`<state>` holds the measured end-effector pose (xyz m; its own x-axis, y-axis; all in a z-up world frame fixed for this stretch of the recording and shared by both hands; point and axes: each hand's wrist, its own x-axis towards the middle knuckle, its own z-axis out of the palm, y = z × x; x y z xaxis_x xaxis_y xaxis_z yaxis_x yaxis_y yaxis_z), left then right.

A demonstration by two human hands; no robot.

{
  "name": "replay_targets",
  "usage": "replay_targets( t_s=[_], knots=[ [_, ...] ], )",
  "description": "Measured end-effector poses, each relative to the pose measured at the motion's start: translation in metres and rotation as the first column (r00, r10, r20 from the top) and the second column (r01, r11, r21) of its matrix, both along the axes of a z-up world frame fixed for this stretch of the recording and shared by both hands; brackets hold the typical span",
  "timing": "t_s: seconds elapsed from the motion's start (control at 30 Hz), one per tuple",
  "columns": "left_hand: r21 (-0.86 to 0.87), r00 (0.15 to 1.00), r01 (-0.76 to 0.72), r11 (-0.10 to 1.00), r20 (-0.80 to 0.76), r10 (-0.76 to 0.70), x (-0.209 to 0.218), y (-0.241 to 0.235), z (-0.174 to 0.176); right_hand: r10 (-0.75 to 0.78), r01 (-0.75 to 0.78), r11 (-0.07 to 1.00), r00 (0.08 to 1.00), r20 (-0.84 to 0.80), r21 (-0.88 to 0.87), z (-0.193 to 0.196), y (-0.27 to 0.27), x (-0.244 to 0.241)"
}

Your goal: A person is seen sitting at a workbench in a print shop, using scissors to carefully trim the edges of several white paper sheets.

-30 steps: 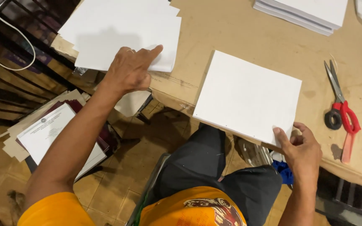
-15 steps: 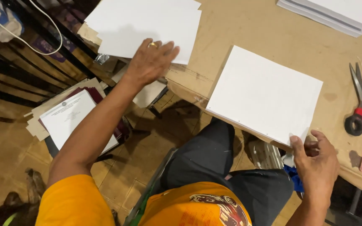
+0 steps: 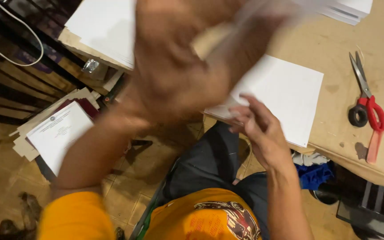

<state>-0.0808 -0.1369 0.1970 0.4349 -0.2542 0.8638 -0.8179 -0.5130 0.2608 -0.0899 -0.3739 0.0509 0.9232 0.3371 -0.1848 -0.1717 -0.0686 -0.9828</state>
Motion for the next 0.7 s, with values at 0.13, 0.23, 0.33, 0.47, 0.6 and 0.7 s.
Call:
replay_targets(
  t_s=[0.13, 0.23, 0.33, 0.47, 0.6, 0.7],
  knots=[
    [-0.683, 0.916, 0.262, 0.682, -0.045, -0.398, -0.026, -0.054, -0.018, -0.007, 0.005, 0.763, 1.0, 0.0, 0.646, -0.019, -0.002, 0.002],
    [-0.891, 0.802, 0.255, 0.375, -0.022, -0.597, -0.031, -0.053, -0.044, -0.222, 0.114, 0.758, 0.971, 0.089, 0.643, -0.046, -0.071, -0.01],
    [-0.87, 0.694, 0.233, 0.434, -0.164, -0.701, -0.03, -0.03, -0.071, -0.519, 0.636, 0.755, 0.428, 0.74, 0.162, -0.066, -0.188, -0.004],
    [-0.235, 0.723, 0.149, 0.961, -0.637, -0.268, -0.018, -0.001, -0.114, -0.127, 0.886, 0.463, 0.098, 0.987, -0.028, -0.056, -0.225, 0.004],
    [0.161, 0.818, -0.075, 0.984, -0.554, 0.153, -0.007, -0.003, -0.22, -0.348, 0.782, 0.619, 0.354, 0.868, -0.071, -0.02, -0.206, 0.002],
    [0.145, 0.829, -0.224, 0.964, -0.492, 0.267, 0.001, -0.01, -0.245, -0.465, 0.62, 0.784, 0.612, 0.64, -0.023, 0.001, -0.194, 0.002]
  ],
)
